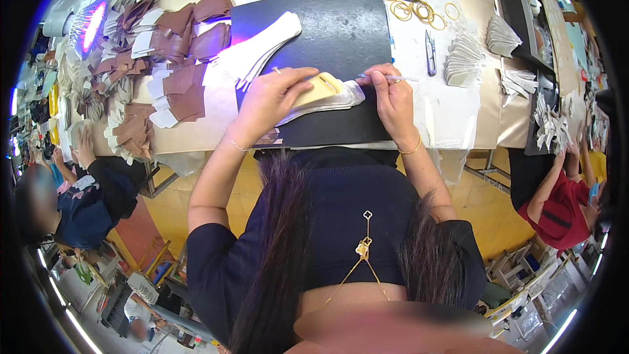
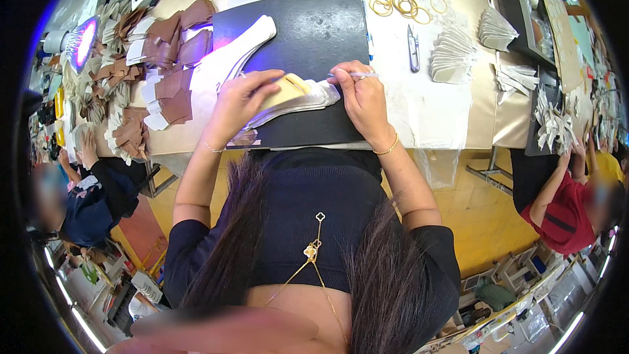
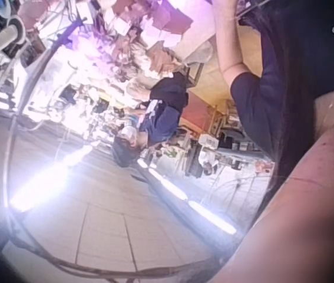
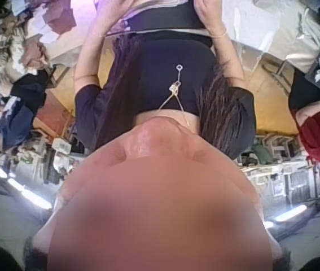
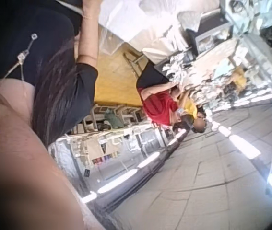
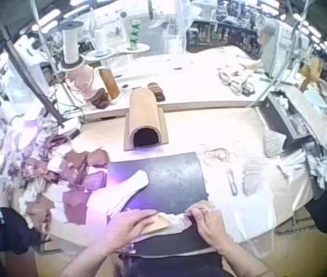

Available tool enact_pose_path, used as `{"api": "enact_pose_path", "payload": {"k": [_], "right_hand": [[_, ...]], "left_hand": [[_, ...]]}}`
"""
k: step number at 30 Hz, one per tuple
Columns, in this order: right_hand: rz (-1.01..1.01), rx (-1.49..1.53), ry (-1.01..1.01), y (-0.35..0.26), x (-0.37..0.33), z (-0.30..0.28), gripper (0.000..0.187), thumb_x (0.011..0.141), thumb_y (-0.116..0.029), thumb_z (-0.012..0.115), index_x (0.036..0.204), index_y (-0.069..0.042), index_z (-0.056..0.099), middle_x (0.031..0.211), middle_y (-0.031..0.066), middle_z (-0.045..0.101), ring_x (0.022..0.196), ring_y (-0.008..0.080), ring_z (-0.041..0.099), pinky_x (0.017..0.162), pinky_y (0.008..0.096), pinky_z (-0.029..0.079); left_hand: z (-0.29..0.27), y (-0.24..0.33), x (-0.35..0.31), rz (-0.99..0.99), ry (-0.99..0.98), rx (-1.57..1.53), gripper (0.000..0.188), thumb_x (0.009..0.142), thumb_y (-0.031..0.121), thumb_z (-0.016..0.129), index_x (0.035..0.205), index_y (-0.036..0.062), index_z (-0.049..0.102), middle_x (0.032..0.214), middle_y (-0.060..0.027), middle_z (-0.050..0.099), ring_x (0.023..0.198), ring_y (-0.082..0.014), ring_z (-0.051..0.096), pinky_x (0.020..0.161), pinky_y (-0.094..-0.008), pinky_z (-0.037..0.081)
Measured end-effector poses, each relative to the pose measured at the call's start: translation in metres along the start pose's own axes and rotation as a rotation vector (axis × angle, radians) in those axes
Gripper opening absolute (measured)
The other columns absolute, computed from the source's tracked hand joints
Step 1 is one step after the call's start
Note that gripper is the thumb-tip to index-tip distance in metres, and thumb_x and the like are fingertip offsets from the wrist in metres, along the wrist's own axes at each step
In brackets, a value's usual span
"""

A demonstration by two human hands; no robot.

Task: The person uses a pen-like tool to mark or score the edges of small fabric pieces on a black cutting mat. They then pick up a cardboard mask form and insert the fabric pieces into it, pressing them into place. The person repeats this process with additional fabric pieces.

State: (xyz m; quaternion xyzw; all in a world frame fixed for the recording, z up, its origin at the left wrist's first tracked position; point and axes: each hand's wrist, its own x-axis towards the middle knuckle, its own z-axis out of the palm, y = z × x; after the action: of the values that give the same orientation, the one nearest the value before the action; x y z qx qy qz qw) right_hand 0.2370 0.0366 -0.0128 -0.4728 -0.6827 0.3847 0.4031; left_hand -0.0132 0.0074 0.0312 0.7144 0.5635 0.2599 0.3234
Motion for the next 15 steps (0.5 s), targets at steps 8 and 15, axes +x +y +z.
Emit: {"api": "enact_pose_path", "payload": {"k": [8,15], "right_hand": [[0.016,-0.033,-0.055,0.003,-0.007,-0.003,0.033,0.108,-0.024,0.048,0.098,0.002,0.064,0.085,0.0103,0.068,0.082,0.0197,0.072,0.076,0.0302,0.053],[-0.017,-0.039,-0.053,0.001,-0.009,-0.001,0.032,0.108,-0.023,0.049,0.096,0.003,0.064,0.085,0.0106,0.069,0.08,0.0201,0.071,0.074,0.0305,0.053]], "left_hand": [[0.022,-0.012,-0.007,0.267,-0.131,0.201,0.032,0.082,0.023,0.078,0.108,0.0064,0.07,0.109,-0.008,0.065,0.096,-0.0285,0.065,0.081,-0.0388,0.053],[0.035,-0.016,-0.009,0.431,0.082,0.319,0.026,0.076,0.019,0.081,0.1,0.0087,0.076,0.113,-0.0045,0.071,0.095,-0.025,0.062,0.081,-0.0386,0.051]]}}
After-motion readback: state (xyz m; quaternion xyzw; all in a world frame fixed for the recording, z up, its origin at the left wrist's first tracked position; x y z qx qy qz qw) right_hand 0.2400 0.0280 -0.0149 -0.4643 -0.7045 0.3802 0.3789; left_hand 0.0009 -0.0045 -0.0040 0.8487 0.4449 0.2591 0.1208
